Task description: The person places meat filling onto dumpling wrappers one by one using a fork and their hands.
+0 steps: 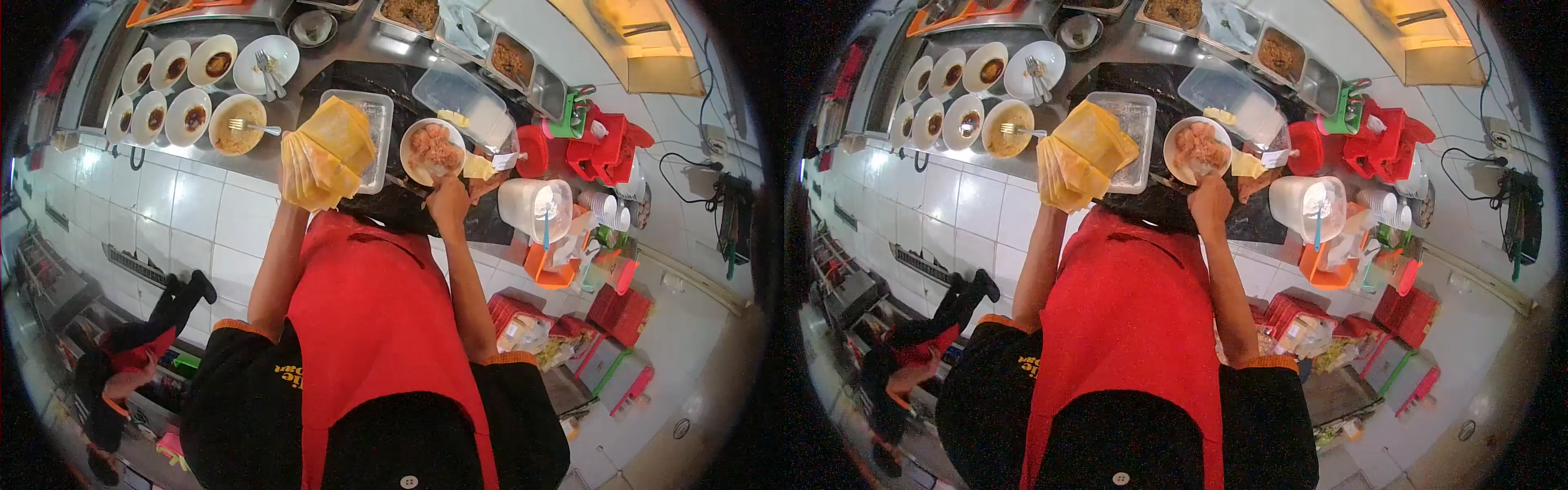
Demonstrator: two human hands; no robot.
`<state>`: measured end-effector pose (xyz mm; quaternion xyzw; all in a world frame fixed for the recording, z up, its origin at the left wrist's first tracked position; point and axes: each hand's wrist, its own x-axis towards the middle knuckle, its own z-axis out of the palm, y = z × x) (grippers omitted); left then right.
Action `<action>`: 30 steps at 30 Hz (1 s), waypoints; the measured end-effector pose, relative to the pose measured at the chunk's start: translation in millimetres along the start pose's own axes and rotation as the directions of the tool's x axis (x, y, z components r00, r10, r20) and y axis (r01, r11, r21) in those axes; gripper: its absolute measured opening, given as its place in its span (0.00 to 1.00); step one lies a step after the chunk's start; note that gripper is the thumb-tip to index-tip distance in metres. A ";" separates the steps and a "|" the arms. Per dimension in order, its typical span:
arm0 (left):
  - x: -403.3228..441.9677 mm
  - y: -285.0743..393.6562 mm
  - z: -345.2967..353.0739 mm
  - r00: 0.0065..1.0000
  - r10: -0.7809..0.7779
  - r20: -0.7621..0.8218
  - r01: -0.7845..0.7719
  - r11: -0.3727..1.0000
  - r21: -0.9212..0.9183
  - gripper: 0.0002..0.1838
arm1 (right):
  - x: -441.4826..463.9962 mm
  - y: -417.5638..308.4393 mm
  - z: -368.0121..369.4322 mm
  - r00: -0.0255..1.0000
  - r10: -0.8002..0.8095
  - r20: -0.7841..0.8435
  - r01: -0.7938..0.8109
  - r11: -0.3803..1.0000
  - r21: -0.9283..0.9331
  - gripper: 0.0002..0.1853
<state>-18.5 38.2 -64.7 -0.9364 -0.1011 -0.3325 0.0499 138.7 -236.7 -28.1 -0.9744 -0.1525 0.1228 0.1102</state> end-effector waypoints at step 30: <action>111.6 55.2 -64.0 0.696 0.173 0.697 0.091 -0.984 0.154 0.31 | -9.6 -34.7 -114.6 0.868 -0.340 -0.362 0.495 0.534 0.685 0.10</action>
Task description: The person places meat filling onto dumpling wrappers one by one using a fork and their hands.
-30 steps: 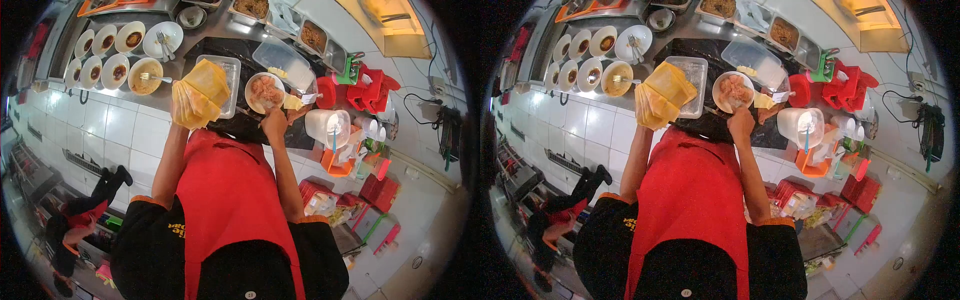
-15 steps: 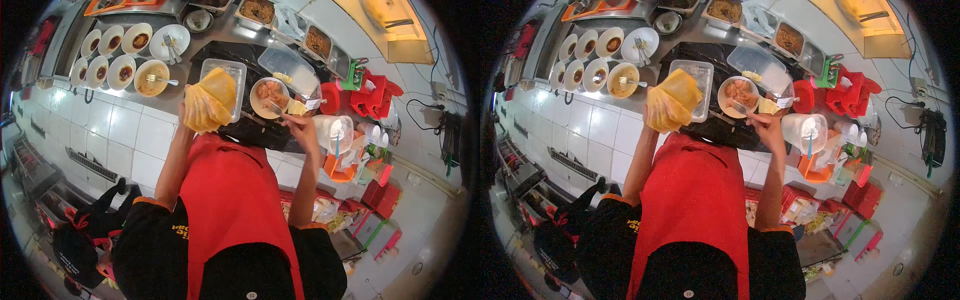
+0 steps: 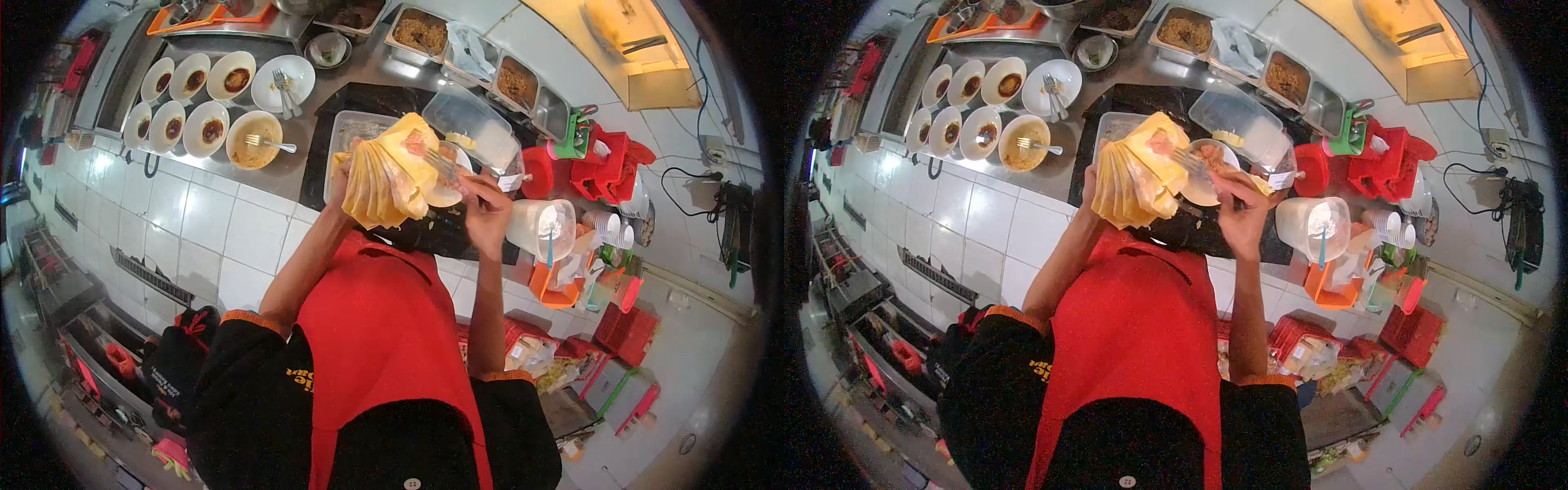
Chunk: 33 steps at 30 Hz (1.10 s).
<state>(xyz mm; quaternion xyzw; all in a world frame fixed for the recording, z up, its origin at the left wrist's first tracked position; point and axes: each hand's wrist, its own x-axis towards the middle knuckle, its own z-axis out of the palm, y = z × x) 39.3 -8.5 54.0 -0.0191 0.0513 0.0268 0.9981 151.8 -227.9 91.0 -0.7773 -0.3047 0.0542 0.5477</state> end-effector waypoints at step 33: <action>-27.2 -11.8 21.3 0.937 0.188 -0.295 0.000 0.843 0.537 0.28 | 2.9 -49.4 -11.9 0.938 0.237 0.253 -0.312 0.894 0.322 0.14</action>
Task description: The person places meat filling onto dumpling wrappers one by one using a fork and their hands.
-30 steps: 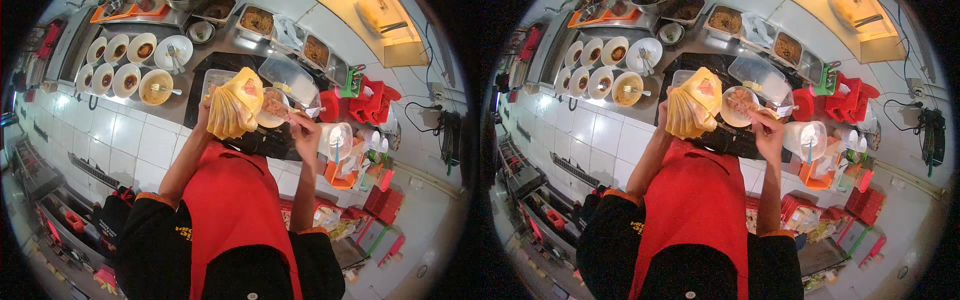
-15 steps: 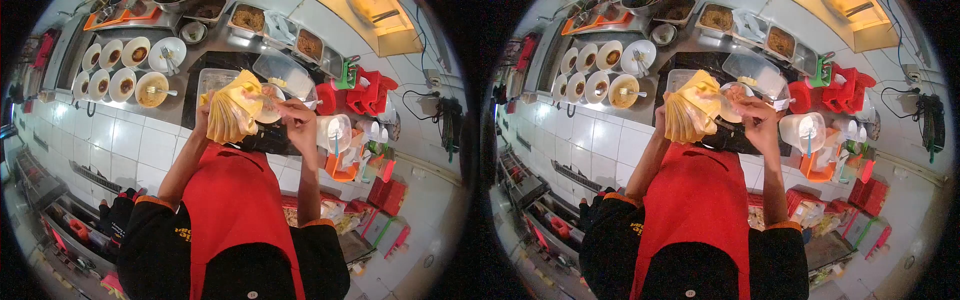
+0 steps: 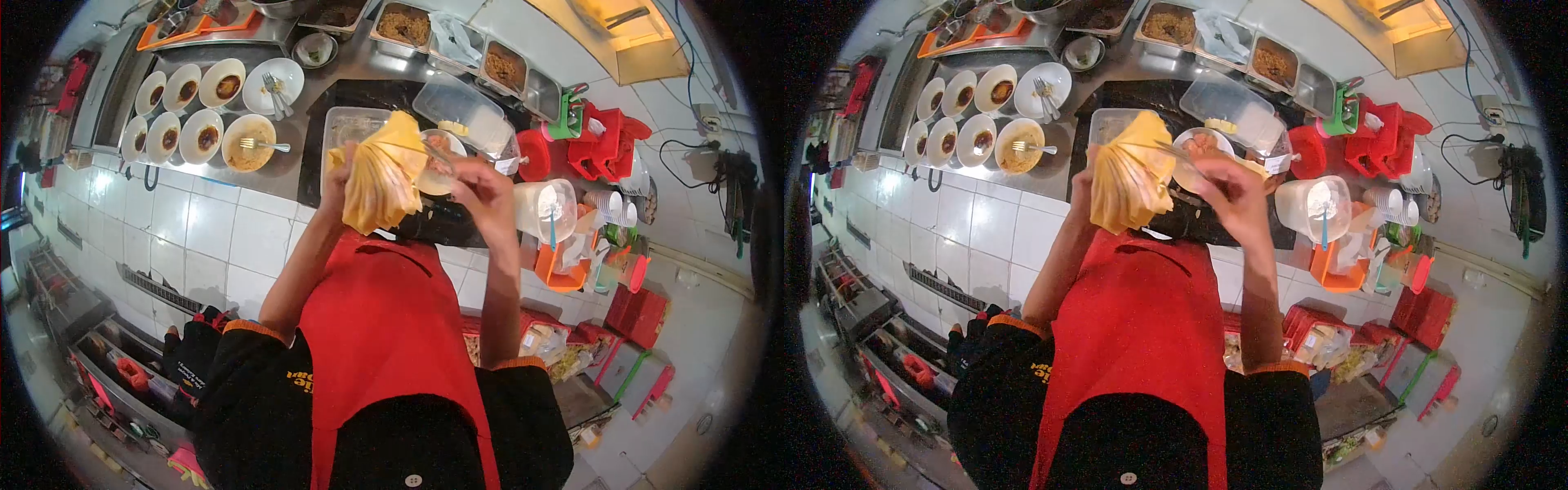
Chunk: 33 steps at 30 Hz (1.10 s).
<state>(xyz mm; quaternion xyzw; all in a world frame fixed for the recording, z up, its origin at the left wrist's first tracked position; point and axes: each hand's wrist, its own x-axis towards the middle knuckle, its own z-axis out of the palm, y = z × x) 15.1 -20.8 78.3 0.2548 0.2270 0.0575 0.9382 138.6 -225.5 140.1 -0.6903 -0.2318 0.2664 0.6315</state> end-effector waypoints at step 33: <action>10.7 -8.4 -135.5 0.571 0.589 0.572 -0.127 -0.625 0.771 0.37 | 20.2 171.3 -5.7 0.903 0.067 -0.423 -0.407 0.442 -0.799 0.10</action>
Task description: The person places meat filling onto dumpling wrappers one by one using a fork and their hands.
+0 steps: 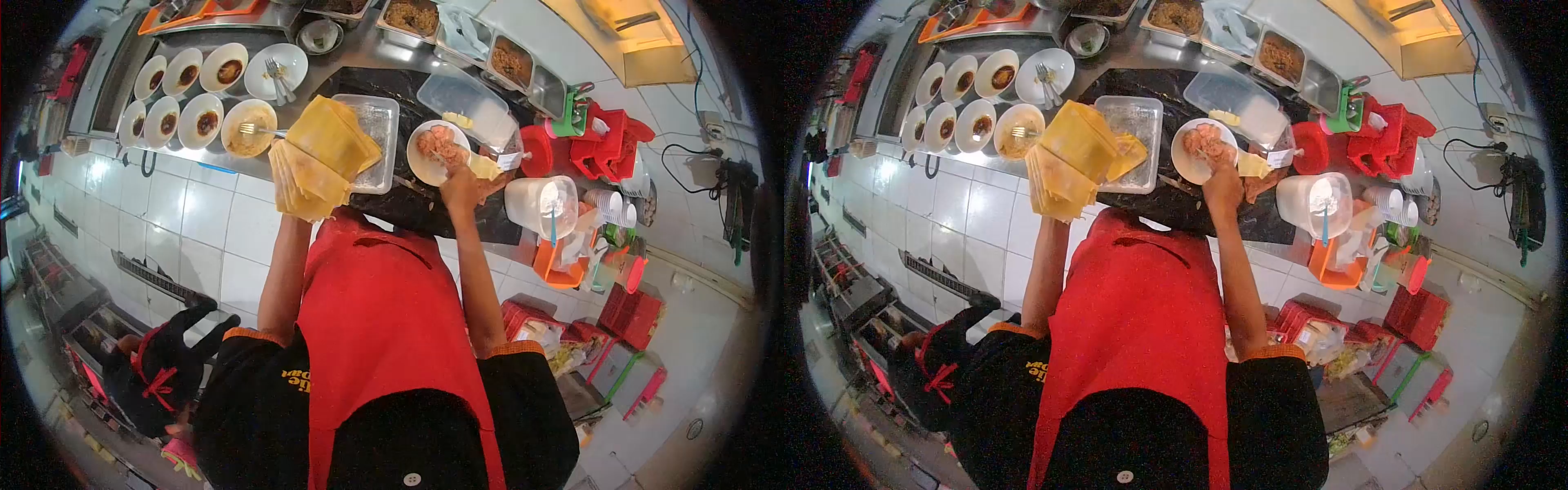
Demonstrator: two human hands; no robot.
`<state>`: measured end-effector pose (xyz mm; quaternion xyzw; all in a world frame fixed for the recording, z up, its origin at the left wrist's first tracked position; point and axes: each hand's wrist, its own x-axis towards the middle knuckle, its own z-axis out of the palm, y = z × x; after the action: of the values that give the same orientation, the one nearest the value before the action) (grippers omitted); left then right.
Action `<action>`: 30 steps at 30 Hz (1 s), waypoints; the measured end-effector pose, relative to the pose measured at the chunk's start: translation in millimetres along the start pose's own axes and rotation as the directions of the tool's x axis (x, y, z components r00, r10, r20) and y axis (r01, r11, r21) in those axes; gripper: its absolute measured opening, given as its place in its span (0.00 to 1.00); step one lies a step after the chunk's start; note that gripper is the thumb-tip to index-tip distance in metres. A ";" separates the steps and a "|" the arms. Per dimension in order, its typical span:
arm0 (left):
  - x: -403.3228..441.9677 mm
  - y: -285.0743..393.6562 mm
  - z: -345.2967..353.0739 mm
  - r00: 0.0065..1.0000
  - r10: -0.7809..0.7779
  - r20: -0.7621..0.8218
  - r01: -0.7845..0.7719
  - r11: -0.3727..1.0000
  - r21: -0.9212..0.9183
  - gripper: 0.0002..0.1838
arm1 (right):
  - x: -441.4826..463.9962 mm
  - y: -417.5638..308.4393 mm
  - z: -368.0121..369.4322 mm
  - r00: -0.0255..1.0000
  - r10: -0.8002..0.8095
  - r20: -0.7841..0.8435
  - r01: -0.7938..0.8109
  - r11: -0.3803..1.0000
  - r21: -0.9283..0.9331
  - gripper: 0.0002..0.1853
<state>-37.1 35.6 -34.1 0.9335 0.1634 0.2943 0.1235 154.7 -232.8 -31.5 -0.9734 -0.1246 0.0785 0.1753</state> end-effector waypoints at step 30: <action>7.2 9.4 4.6 0.940 0.265 -0.213 -0.164 0.902 0.400 0.39 | -16.9 -14.2 -3.3 0.987 -0.151 0.051 0.155 0.985 -0.070 0.09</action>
<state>-26.6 29.1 -31.0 0.9049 0.1268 0.3900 -0.1140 136.1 -225.4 -21.5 -0.9648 -0.2057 0.0823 0.1418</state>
